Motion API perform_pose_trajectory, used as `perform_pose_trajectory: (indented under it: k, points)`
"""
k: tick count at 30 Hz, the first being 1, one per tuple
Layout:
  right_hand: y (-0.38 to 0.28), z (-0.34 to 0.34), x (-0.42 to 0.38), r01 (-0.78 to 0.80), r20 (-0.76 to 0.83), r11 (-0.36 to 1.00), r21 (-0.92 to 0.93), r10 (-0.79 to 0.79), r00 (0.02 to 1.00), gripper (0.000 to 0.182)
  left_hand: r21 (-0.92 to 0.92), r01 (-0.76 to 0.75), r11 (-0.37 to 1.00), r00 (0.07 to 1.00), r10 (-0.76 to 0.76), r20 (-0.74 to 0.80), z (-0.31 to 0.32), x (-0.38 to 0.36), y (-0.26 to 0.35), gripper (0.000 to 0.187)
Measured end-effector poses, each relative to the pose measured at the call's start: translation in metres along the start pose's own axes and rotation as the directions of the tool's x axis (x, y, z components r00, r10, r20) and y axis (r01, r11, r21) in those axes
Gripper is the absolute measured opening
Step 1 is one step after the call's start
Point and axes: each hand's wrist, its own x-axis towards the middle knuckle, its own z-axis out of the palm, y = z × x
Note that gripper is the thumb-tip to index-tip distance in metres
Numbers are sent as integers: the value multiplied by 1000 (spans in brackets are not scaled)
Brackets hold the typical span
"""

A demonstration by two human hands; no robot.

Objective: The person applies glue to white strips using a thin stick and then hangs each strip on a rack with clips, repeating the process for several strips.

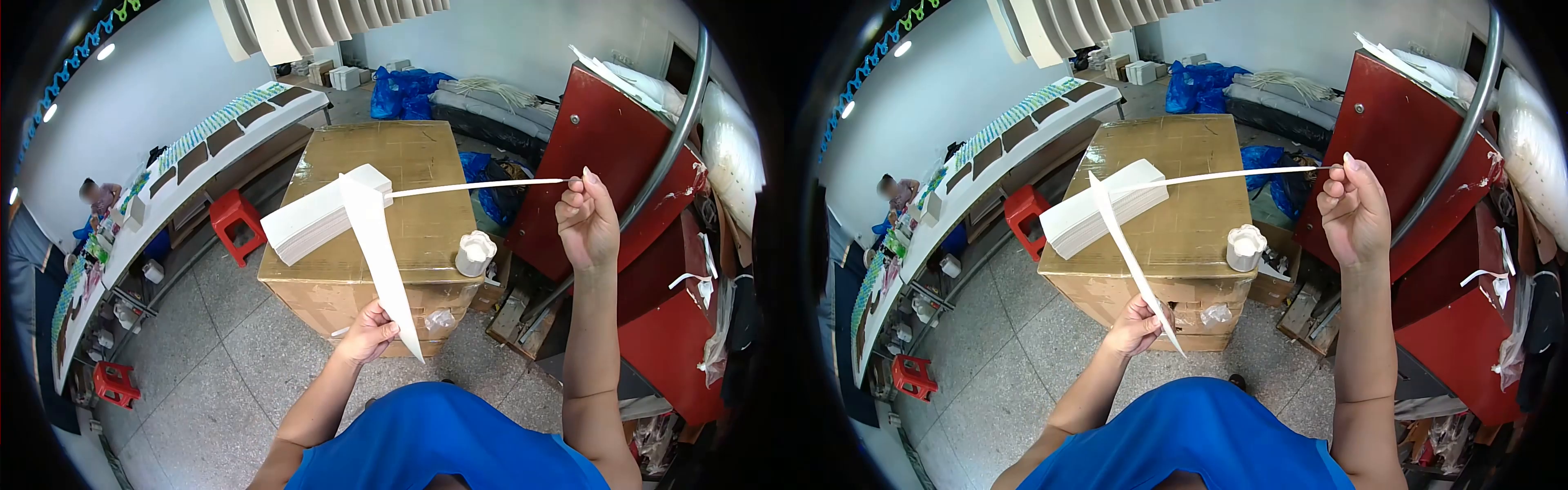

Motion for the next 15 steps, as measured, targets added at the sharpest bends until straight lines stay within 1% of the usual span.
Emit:
perform_pose_trajectory:
  k: [11, 15]
  points:
    - [3, -4, 0, -17, -1, 1000, 17, 17, 1000, 13, 5, 13, 1000, 1000, -13, -7, -1, -1, -3, 21]
    - [4, -4, -1, -20, -2, 1000, 24, 20, 1000, 12, 7, 8, 1000, 1000, -8, 15, -2, -1, -4, 21]
